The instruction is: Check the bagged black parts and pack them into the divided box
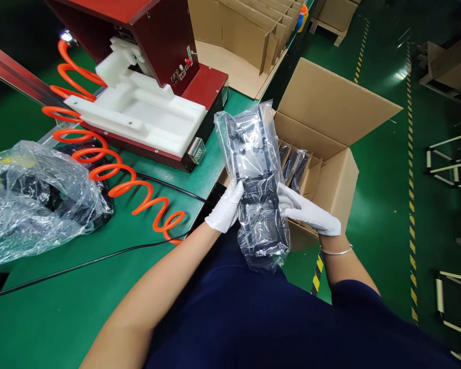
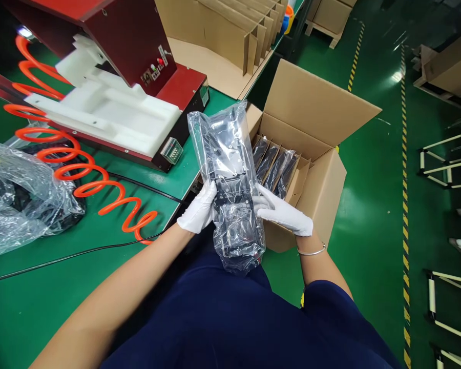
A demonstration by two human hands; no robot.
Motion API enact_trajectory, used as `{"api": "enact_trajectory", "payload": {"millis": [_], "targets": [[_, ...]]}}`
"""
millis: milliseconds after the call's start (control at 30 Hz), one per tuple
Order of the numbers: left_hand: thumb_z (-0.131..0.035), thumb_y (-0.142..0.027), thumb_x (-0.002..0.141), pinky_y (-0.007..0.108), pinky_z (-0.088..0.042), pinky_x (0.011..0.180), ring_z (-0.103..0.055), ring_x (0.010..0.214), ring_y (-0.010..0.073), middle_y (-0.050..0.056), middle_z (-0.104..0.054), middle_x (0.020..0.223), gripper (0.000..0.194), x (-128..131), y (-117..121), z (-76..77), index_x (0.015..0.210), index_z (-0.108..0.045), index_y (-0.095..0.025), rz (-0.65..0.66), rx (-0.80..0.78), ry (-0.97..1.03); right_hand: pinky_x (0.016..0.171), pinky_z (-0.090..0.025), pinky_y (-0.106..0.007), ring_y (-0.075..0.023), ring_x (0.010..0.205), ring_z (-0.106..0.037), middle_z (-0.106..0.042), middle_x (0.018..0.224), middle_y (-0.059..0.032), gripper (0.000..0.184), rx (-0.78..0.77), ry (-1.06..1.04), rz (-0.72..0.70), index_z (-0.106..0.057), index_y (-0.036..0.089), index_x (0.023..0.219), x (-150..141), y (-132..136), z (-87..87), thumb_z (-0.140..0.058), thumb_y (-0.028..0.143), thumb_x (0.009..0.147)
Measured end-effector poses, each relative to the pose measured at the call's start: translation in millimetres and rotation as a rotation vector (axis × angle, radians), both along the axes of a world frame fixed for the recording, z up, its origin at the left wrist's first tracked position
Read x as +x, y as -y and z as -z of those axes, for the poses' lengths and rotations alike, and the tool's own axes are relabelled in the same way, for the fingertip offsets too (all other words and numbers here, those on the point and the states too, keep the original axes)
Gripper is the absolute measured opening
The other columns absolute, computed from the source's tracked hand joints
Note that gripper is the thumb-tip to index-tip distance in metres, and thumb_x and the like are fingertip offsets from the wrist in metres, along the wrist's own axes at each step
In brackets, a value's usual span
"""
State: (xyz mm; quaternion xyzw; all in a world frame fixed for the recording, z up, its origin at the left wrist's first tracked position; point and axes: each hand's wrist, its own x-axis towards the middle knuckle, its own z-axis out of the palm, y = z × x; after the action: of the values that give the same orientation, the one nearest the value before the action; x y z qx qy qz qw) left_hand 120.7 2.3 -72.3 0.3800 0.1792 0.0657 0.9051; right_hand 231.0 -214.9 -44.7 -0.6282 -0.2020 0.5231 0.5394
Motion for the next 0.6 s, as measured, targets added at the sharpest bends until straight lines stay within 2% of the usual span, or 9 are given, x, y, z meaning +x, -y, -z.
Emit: {"api": "enact_trajectory", "payload": {"millis": [200, 333, 400, 467, 600], "targets": [[-0.050, -0.032, 0.105, 0.034, -0.026, 0.129, -0.035, 0.153, 0.0180, 0.000, -0.044, 0.162, 0.057, 0, 0, 1.4, 0.160, -0.037, -0.031, -0.009, 0.014, -0.022, 0.125, -0.027, -0.050, -0.0282, 0.146, -0.040, -0.038, 0.162, -0.0145, 0.104, 0.045, -0.008, -0.036, -0.011, 0.026, 0.168, -3, 0, 0.2, -0.075, 0.046, 0.089], [-0.053, -0.035, 0.104, 0.035, -0.024, 0.130, -0.033, 0.154, 0.0182, 0.001, -0.043, 0.162, 0.057, -1, 0, 3.7, 0.159, -0.039, -0.029, -0.009, 0.012, -0.006, 0.128, -0.020, -0.052, -0.0306, 0.155, -0.026, -0.025, 0.170, -0.0107, 0.106, 0.046, 0.034, -0.059, -0.016, 0.029, 0.167, -7, -4, 14.6, -0.078, 0.054, 0.085], [-0.056, -0.038, 0.103, 0.036, -0.023, 0.130, -0.032, 0.154, 0.0190, 0.001, -0.044, 0.162, 0.058, -2, 0, 4.7, 0.158, -0.040, -0.029, -0.008, 0.011, -0.005, 0.129, -0.017, -0.053, -0.0313, 0.157, -0.021, -0.025, 0.170, -0.0097, 0.105, 0.037, 0.097, -0.044, -0.023, 0.028, 0.165, -10, -8, 25.0, -0.080, 0.055, 0.082], [-0.057, -0.041, 0.102, 0.037, -0.023, 0.130, -0.032, 0.154, 0.0203, 0.000, -0.043, 0.162, 0.059, -2, 0, 5.3, 0.158, -0.041, -0.030, 0.006, 0.015, -0.007, 0.128, -0.019, -0.054, -0.0324, 0.155, -0.026, -0.032, 0.167, -0.0108, 0.100, 0.032, 0.154, 0.008, -0.033, 0.025, 0.162, -14, -14, 35.5, -0.081, 0.054, 0.080], [-0.064, -0.052, 0.096, 0.041, -0.029, 0.128, -0.034, 0.153, 0.0248, -0.001, -0.040, 0.164, 0.068, -4, -2, 4.5, 0.157, -0.041, -0.036, 0.069, 0.055, 0.017, 0.120, -0.036, -0.055, -0.0330, 0.135, -0.053, -0.059, 0.144, -0.0129, 0.077, 0.055, 0.204, 0.195, -0.056, 0.016, 0.143, -25, -23, 49.0, -0.080, 0.050, 0.078]]}}
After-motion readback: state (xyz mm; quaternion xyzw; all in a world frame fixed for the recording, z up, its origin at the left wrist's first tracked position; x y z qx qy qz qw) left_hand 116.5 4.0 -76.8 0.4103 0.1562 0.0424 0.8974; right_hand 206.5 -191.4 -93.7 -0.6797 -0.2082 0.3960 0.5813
